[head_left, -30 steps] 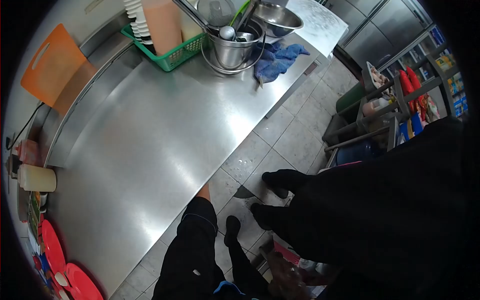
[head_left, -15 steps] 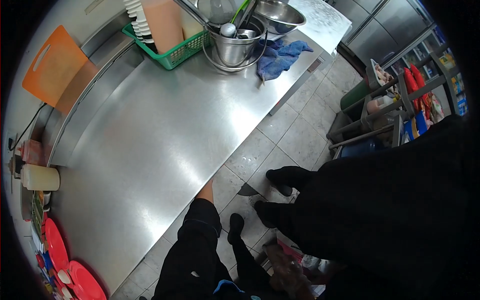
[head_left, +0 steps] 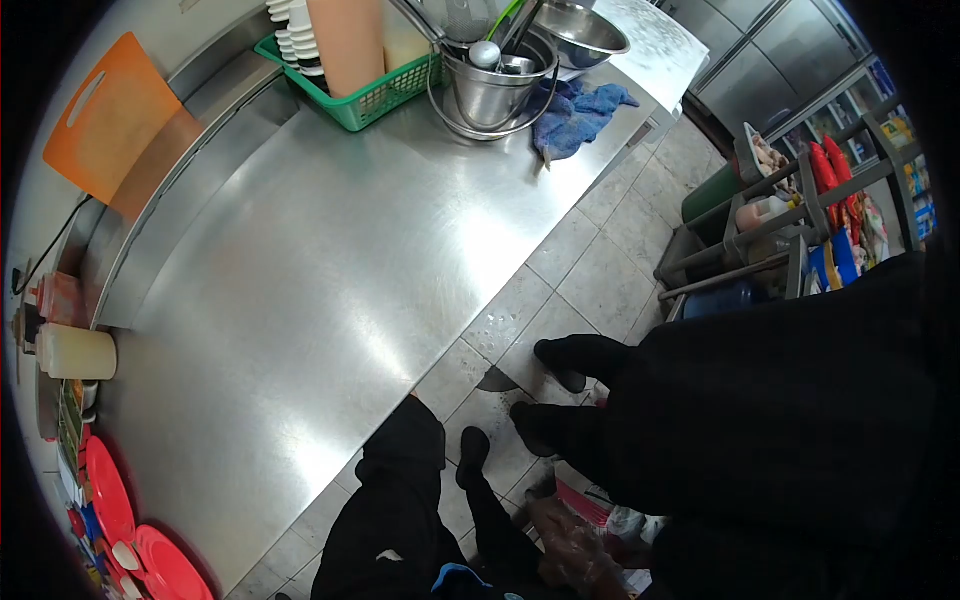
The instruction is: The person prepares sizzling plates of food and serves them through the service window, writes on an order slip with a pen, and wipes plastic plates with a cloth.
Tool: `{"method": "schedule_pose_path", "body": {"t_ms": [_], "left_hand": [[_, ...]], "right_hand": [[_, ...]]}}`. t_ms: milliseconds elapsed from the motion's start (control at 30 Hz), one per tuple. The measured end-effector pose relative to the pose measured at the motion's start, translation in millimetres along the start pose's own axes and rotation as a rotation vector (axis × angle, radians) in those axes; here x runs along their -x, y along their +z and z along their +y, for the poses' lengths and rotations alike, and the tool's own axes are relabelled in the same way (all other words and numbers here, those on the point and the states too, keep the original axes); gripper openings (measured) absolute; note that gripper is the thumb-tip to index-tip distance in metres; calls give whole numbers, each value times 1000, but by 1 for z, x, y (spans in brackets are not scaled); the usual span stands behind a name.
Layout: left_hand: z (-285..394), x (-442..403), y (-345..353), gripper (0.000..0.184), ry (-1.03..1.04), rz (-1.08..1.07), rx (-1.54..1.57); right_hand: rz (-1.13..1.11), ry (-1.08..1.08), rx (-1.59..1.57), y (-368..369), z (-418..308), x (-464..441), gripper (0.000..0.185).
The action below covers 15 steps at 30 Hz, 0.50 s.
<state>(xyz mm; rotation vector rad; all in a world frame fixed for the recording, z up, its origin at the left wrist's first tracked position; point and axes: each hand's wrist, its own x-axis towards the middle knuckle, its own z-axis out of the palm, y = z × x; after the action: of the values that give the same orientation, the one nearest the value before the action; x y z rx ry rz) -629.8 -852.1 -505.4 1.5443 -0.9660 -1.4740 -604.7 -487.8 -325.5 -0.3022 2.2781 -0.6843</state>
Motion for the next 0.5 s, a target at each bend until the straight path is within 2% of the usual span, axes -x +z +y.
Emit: {"method": "schedule_pose_path", "body": {"t_ms": [500], "left_hand": [[-7, 1, 0, 27, 35, 18, 18]], "right_hand": [[2, 9, -7, 7, -5, 5, 32]]}}
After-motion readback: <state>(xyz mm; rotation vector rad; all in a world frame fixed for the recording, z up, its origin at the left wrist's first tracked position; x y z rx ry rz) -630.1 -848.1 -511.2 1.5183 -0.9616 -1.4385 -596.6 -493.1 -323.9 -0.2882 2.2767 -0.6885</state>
